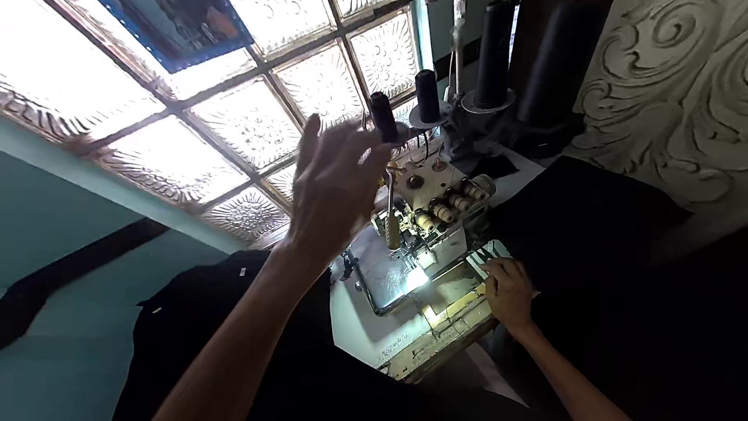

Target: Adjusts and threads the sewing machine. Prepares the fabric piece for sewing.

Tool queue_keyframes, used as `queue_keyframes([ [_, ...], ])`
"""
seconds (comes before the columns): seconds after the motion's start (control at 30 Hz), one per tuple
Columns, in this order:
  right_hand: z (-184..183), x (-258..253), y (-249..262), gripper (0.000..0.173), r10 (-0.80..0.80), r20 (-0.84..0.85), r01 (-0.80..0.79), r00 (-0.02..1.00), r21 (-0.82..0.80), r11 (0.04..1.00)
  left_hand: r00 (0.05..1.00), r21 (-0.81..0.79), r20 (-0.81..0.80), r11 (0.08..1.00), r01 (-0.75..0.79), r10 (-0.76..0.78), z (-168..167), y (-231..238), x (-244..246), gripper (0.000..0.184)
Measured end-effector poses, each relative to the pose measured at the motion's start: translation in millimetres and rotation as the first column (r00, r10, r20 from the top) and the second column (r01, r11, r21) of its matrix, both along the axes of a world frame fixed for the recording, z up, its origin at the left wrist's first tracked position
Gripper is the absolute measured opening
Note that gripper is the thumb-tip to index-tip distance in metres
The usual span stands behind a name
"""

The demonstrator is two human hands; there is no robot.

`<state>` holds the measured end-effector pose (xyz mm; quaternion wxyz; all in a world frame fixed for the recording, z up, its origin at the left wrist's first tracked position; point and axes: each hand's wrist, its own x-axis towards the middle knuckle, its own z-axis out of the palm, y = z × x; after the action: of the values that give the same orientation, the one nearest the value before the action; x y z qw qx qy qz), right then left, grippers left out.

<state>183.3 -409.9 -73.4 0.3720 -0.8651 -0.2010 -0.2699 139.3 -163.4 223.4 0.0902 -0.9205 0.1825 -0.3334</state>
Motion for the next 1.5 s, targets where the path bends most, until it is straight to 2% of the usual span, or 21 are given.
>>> queue_keyframes([
  [0.03,0,0,0,0.027,-0.006,0.002,0.006,1.000,-0.006,1.000,0.997,-0.110,0.003,0.991,-0.070,0.071,-12,13,-14,0.024],
  [0.07,0,0,0,0.027,-0.012,0.008,0.012,1.000,-0.008,1.000,0.983,-0.216,-0.081,0.960,-0.179,0.165,-27,27,-27,0.025],
  [0.13,-1,1,0,0.028,-0.011,0.011,0.011,1.000,-0.010,1.000,0.855,-0.402,-0.412,0.779,-0.481,0.315,-60,56,-43,0.032],
  [0.2,-2,1,-1,0.028,-0.008,0.015,0.008,1.000,-0.018,1.000,0.667,-0.470,-0.693,0.531,-0.705,0.273,-92,76,-49,0.040],
  [0.27,-1,1,0,0.028,-0.012,0.022,0.012,1.000,-0.022,1.000,0.593,-0.501,-0.784,0.378,-0.779,0.184,-112,78,-52,0.040],
  [0.33,-1,1,0,0.028,-0.018,0.026,0.019,1.000,-0.026,0.999,0.584,-0.521,-0.803,0.336,-0.784,0.119,-116,69,-49,0.036],
  [0.4,0,1,-1,0.028,-0.017,0.019,0.018,1.000,-0.031,0.999,0.604,-0.547,-0.794,0.344,-0.763,0.075,-115,57,-43,0.032],
  [0.47,0,1,-1,0.028,-0.012,0.014,0.012,1.000,-0.031,0.999,0.623,-0.609,-0.781,0.289,-0.738,-0.055,-115,43,-36,0.034],
  [0.57,0,1,0,0.028,-0.009,0.013,0.010,1.000,-0.028,1.000,0.713,-0.739,-0.654,0.014,-0.673,-0.254,-118,8,-29,0.032],
  [0.63,1,1,-1,0.028,-0.004,0.009,0.004,1.000,-0.026,1.000,0.768,-0.768,-0.589,-0.119,-0.629,-0.252,-121,-7,-27,0.028],
  [0.7,1,1,-2,0.028,0.009,-0.001,-0.009,1.000,-0.023,1.000,0.789,-0.740,-0.535,-0.285,-0.610,-0.302,-120,-6,-30,0.035],
  [0.77,0,1,-2,0.028,0.006,0.001,-0.006,1.000,-0.026,1.000,0.801,-0.701,-0.503,-0.389,-0.598,-0.325,-120,-4,-33,0.038],
  [0.83,1,1,-1,0.028,-0.002,0.006,0.003,1.000,-0.031,1.000,0.785,-0.703,-0.521,-0.354,-0.617,-0.335,-119,2,-33,0.038],
  [0.93,1,-1,-2,0.030,-0.007,0.049,0.011,0.999,-0.073,0.997,0.762,-0.772,-0.592,-0.085,-0.630,-0.262,-121,36,-19,0.039],
  [0.97,4,-4,-1,0.031,0.000,0.075,0.007,0.997,-0.091,0.996,0.794,-0.804,-0.575,-0.044,-0.593,-0.195,-119,52,-11,0.039],
  [1.07,28,-23,19,0.030,0.069,0.127,-0.063,0.989,-0.049,0.997,0.878,-0.875,-0.478,-0.069,-0.478,-0.021,-88,74,18,0.034],
  [1.17,61,-40,53,0.030,0.166,0.065,-0.169,0.984,0.043,0.985,0.887,-0.885,-0.462,0.069,-0.460,-0.021,-65,71,53,0.032],
  [1.23,77,-41,71,0.042,0.208,-0.020,-0.207,0.978,0.060,0.977,0.839,-0.825,-0.540,0.242,-0.510,-0.071,-61,66,81,0.029],
  [1.33,87,-35,86,0.054,0.243,-0.130,-0.236,0.961,0.067,0.969,0.699,-0.605,-0.713,0.550,-0.576,-0.052,-71,65,119,0.024],
  [1.4,90,-32,91,0.055,0.241,-0.166,-0.233,0.956,0.067,0.970,0.615,-0.493,-0.788,0.627,-0.603,-0.029,-74,70,133,0.024],
  [1.5,92,-30,95,0.056,0.212,-0.182,-0.206,0.960,0.050,0.977,0.593,-0.483,-0.803,0.652,-0.585,-0.062,-75,73,135,0.024],
])
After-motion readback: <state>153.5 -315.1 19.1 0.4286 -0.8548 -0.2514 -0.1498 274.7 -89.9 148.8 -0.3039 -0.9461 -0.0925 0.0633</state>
